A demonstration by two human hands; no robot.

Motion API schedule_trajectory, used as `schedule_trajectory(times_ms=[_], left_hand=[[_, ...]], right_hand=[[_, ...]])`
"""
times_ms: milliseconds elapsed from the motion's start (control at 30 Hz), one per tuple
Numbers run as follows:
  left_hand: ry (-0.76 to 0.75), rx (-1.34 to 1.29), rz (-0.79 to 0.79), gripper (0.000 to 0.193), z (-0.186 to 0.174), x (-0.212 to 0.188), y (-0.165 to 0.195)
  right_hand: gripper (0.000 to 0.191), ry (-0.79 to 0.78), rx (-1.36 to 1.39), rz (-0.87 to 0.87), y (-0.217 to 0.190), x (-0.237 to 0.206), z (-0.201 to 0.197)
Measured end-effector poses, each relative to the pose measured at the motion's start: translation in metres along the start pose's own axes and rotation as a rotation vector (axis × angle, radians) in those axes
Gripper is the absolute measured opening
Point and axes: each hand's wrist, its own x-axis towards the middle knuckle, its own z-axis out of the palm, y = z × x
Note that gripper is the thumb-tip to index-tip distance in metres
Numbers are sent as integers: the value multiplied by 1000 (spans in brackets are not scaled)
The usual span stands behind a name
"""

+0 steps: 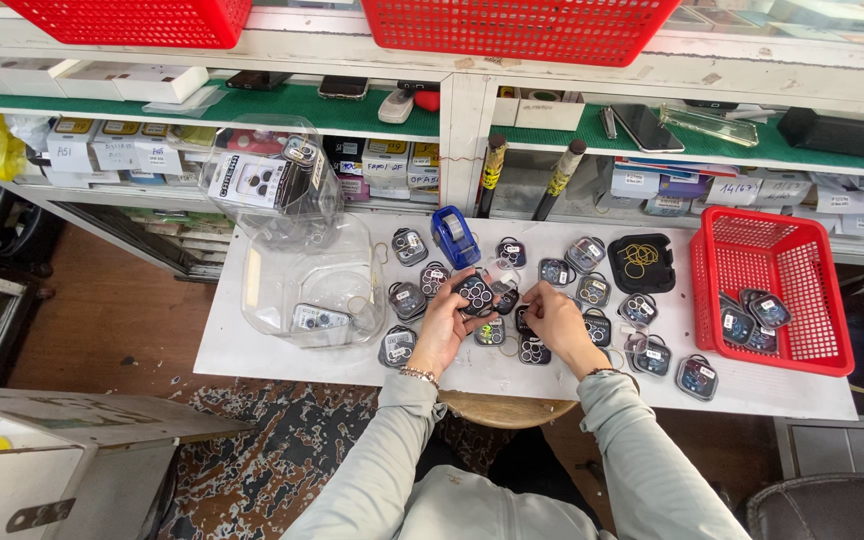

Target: The person picks up small keychain cases one at a time from the counter, opens and looks at each one, then places it into a red basket. They work through the items laid out on the counter, occasionally setting one aside before continuing with the next.

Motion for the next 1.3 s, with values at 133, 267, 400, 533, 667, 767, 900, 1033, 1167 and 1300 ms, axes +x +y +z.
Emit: schedule_trajectory(times_ms=[133,267,400,533,667,767,900,1033,1167,1300], left_hand=[[-48,-1,4,60,2,1,-5],[-48,-2,-12,50,3,-1,-15],[-44,3,-17,45,6,-3,-24],[-41,-29,18,47,3,-6,-17],[-10,-49,14,59,-5,-10,3],[-3,-69,4,64,-2,-7,7],[10,-48,13,62,4,-1,5],[20,-42,0,60,8,1,6],[-19,-36,13,60,9,1,-2],[-107,17,-32,62,8,-1,-22]], right_hand=[[23,59,342,46,-3,-8,-16],[24,62,665,55,-25,-19,-23],[23,-14,542,-24,-57,-24,-10],[20,204,342,-110,-52,-14,-17],[15,209,77,30,-19,-11,-34],[18,8,-131,-133,-6,-15,-25],[21,120,-312,-305,-5,-17,-12],[13,115,-221,-233,-15,-19,-17],[13,215,265,128,-41,-14,-35],[14,195,286,-189,-74,-24,-48]])
